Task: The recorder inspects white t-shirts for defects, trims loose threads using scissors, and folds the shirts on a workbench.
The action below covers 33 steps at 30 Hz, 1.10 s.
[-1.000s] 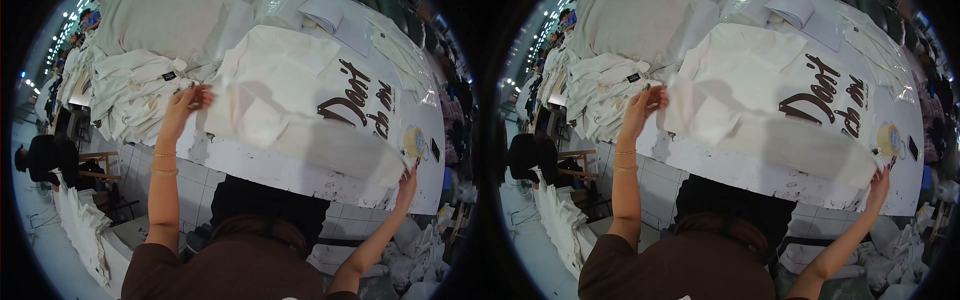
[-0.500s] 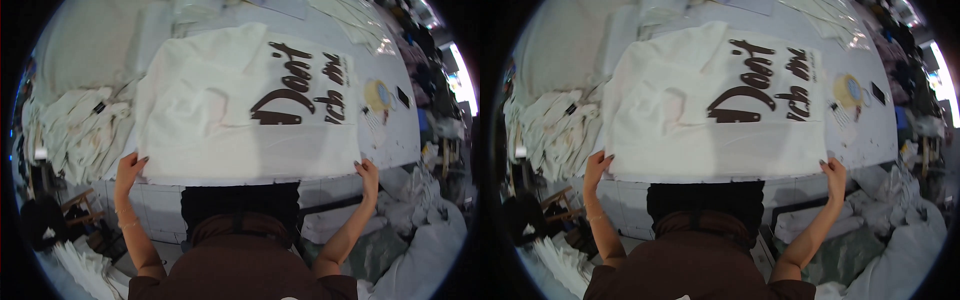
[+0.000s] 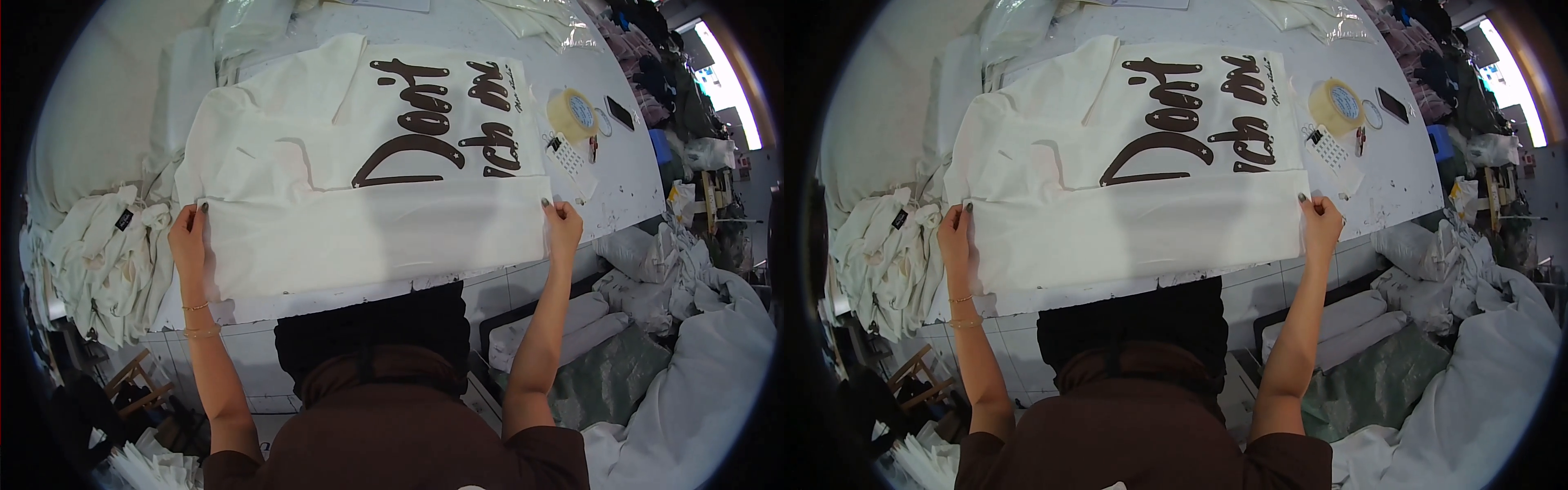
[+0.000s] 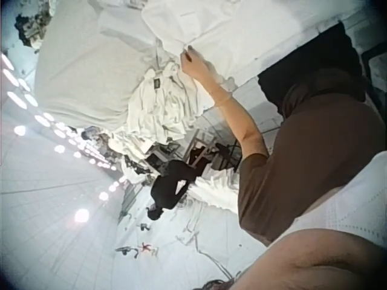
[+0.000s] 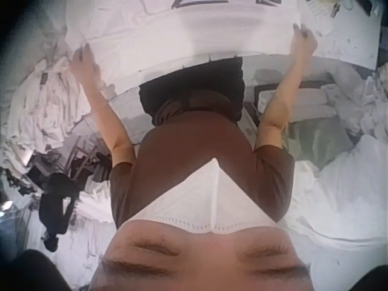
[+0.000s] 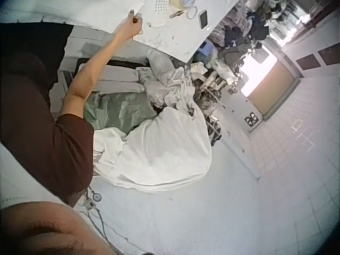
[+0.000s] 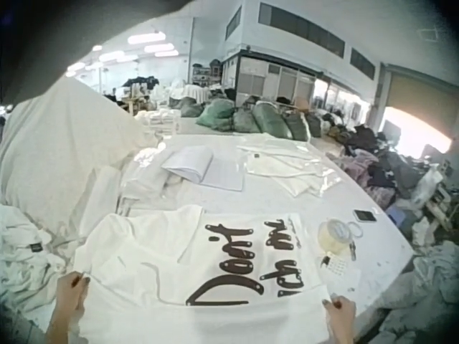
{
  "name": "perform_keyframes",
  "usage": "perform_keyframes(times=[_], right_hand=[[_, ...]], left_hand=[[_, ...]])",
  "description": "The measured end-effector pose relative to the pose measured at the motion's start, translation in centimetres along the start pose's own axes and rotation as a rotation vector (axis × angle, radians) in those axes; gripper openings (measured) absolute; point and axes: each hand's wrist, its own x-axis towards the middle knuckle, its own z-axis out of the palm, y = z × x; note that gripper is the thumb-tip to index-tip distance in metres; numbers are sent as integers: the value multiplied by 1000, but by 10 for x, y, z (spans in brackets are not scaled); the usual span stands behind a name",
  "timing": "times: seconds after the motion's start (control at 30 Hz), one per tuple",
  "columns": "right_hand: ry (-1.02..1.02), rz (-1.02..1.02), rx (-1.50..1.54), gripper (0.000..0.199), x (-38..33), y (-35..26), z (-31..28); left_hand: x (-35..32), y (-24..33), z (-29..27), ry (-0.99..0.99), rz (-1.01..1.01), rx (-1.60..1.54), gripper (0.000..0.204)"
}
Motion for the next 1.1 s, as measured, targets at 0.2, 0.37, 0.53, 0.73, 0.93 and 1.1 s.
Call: perform_keyframes(times=[0.2,0.37,0.53,0.73,0.93,1.1], right_hand=[[-146,41,98,25,24,43,-11],[-170,-18,97,21,31,48,-29],[-141,-106,10,22,31,32,-8],[-56,-110,-29,23,19,22,2],[-154,-216,47,23,46,21,1],[94,-230,58,19,33,3,24]], left_hand=[[-24,-40,-70,175,-214,-324,39],[-79,-9,-87,-21,-313,-421,31],[-104,4,-70,-186,-278,-207,15],[-96,-20,-39,89,-220,-171,19],[-56,11,-31,-86,-173,-170,19],[-49,-1,-10,168,-52,64,17]])
